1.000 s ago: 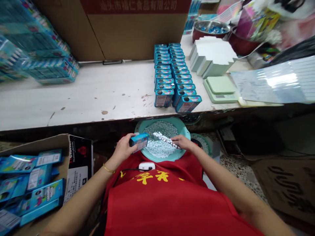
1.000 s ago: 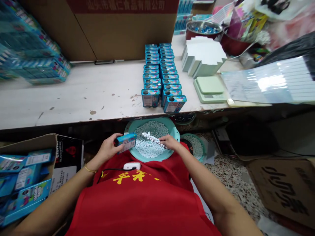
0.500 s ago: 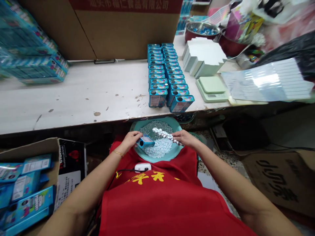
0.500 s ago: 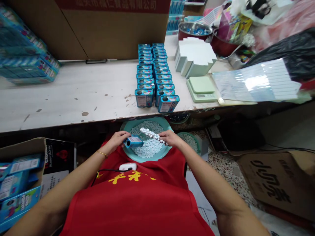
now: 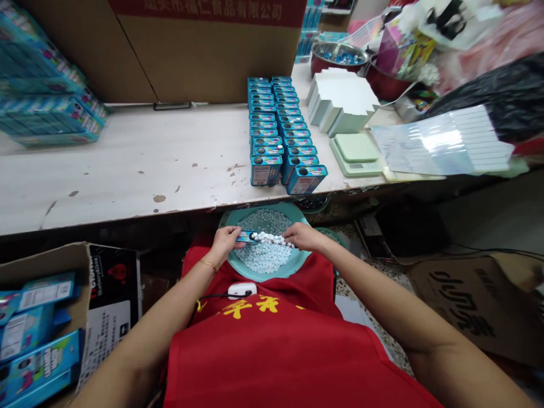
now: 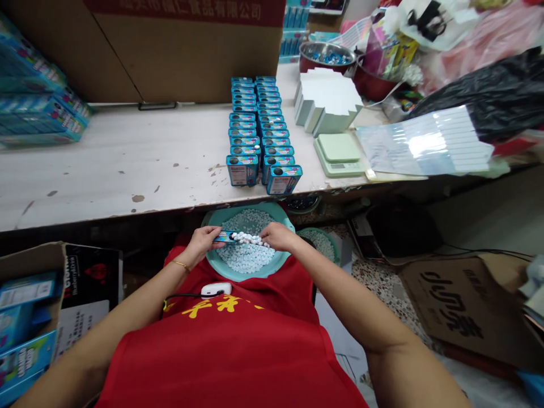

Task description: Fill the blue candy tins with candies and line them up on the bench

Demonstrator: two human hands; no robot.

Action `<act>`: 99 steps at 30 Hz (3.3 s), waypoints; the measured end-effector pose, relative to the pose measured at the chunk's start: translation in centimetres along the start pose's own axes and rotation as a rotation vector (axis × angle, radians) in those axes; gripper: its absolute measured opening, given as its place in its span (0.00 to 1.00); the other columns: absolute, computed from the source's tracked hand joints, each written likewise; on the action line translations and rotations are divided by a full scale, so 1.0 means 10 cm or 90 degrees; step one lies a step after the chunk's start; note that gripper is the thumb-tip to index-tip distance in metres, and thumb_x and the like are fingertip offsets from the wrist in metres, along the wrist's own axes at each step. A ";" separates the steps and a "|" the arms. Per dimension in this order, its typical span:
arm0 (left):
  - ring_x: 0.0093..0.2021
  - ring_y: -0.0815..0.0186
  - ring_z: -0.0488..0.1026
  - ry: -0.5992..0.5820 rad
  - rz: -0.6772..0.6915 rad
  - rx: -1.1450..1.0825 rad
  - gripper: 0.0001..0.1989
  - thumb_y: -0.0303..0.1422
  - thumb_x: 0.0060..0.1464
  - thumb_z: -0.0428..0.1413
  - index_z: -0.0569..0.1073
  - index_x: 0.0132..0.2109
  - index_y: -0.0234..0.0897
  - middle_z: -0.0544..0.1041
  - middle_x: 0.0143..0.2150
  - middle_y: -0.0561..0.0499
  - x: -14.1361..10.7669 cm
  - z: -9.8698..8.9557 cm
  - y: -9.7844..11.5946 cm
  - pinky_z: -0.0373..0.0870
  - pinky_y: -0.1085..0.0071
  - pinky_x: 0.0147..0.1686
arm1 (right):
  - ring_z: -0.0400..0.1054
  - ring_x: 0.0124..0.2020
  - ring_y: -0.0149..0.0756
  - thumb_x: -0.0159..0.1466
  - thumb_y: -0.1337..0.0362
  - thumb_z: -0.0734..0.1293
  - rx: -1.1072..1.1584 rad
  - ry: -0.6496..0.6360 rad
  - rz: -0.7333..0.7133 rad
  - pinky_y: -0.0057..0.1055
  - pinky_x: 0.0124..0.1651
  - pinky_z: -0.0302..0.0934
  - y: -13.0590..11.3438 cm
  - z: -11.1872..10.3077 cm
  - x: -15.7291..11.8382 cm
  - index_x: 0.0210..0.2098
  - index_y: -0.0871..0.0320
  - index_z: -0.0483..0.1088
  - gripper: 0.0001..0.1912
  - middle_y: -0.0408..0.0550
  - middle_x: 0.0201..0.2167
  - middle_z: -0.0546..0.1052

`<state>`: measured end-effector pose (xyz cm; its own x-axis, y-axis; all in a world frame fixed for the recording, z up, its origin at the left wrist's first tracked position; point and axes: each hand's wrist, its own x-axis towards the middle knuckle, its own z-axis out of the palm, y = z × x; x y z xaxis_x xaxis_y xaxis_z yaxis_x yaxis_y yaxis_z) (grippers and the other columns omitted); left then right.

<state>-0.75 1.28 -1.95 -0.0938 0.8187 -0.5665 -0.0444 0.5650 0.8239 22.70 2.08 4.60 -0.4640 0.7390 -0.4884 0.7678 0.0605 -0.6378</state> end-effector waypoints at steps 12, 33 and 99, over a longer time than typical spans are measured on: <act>0.23 0.70 0.72 0.027 0.060 0.022 0.12 0.35 0.44 0.58 0.73 0.35 0.29 0.73 0.31 0.49 -0.03 0.02 -0.06 0.75 0.71 0.22 | 0.69 0.40 0.47 0.54 0.69 0.64 -0.332 0.026 0.079 0.37 0.42 0.58 -0.72 -0.04 0.10 0.38 0.64 0.73 0.13 0.62 0.36 0.75; 0.21 0.72 0.65 -0.504 0.167 0.342 0.14 0.42 0.41 0.57 0.76 0.30 0.35 0.74 0.25 0.51 0.22 0.18 0.37 0.61 0.79 0.17 | 0.57 0.19 0.26 0.45 0.57 0.67 0.680 0.080 0.088 0.23 0.21 0.53 0.44 0.95 0.78 0.24 0.57 0.59 0.13 0.35 0.16 0.61; 0.40 0.64 0.71 0.020 0.397 0.210 0.21 0.34 0.43 0.57 0.69 0.47 0.36 0.74 0.40 0.49 -0.02 -0.22 -0.23 0.67 0.68 0.42 | 0.67 0.44 0.38 0.59 0.74 0.56 -0.323 0.090 0.108 0.27 0.40 0.58 0.11 0.18 0.21 0.43 0.54 0.71 0.19 0.51 0.41 0.75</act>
<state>-2.86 -0.42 -3.69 -0.0327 0.9994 0.0151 0.3297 -0.0034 0.9441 21.80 2.52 1.80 -0.2785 0.8470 -0.4529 0.9593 0.2227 -0.1735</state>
